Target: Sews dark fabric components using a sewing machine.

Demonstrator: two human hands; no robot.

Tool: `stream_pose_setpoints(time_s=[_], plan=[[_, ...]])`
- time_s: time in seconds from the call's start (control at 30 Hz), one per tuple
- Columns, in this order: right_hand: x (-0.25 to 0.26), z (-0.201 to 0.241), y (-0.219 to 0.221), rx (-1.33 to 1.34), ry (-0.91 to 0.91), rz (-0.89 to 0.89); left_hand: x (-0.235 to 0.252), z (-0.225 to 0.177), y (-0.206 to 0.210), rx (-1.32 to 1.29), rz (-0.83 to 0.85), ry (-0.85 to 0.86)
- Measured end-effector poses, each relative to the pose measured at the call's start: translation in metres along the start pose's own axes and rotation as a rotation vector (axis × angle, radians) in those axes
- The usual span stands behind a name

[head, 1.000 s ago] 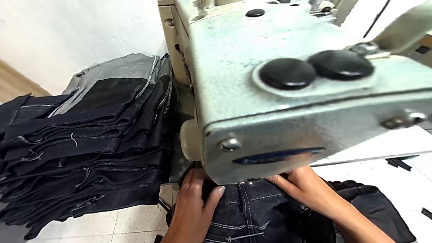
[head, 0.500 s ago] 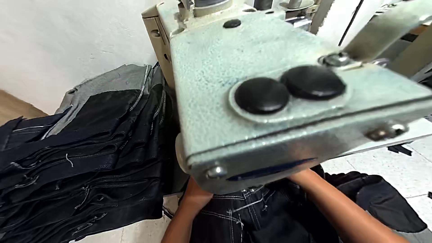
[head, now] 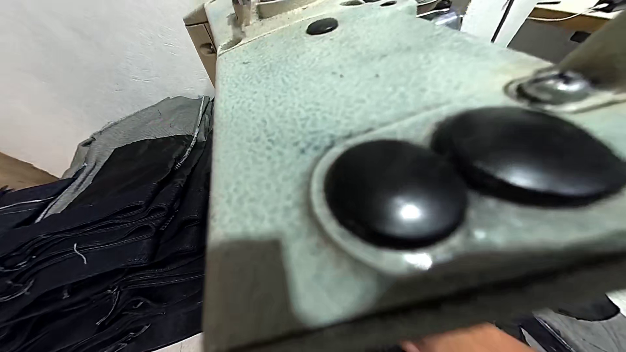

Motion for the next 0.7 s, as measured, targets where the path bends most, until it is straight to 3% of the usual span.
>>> stream_pose_setpoints(time_s=[0.13, 0.27, 0.3, 0.37, 0.43, 0.53, 0.63, 0.7], plan=[[-0.007, -0.026, 0.004, 0.278, 0.042, 0.017, 0.005, -0.018, -0.004, 0.176, 0.029, 0.104], [-0.007, -0.059, 0.015, 0.665, 0.157, 0.119, -0.004, -0.006, -0.002, 0.396, -0.086, 0.285], [-0.005, -0.071, 0.007, 0.650, 0.222, 0.090, -0.003, -0.003, 0.000, 0.445, -0.091, 0.294], [-0.001, -0.090, -0.009, 0.360, 0.313, 0.024, -0.002, -0.001, 0.002, 0.500, -0.071, 0.297], [0.004, -0.098, -0.003, 0.147, 0.375, 0.124, 0.000, -0.001, 0.003, 0.535, -0.072, 0.318], [0.007, -0.106, 0.015, 0.325, 0.478, 0.236, 0.005, -0.005, 0.001, 0.599, -0.055, 0.310], [0.020, -0.112, 0.016, 0.384, 0.540, 0.325, 0.012, -0.007, 0.005, 0.534, 0.188, 0.000], [0.028, -0.113, 0.017, 0.326, 0.517, 0.369, 0.012, -0.007, 0.004, 0.583, 0.118, 0.102]])
Point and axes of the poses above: each hand's wrist, its own x-axis towards the middle knuckle, its own y-axis out of the palm, z = x × y, the point moved 9 cm from there along x, towards the middle knuckle, and after that the axes turned 11 degrees about y, right-handed, at the moved point
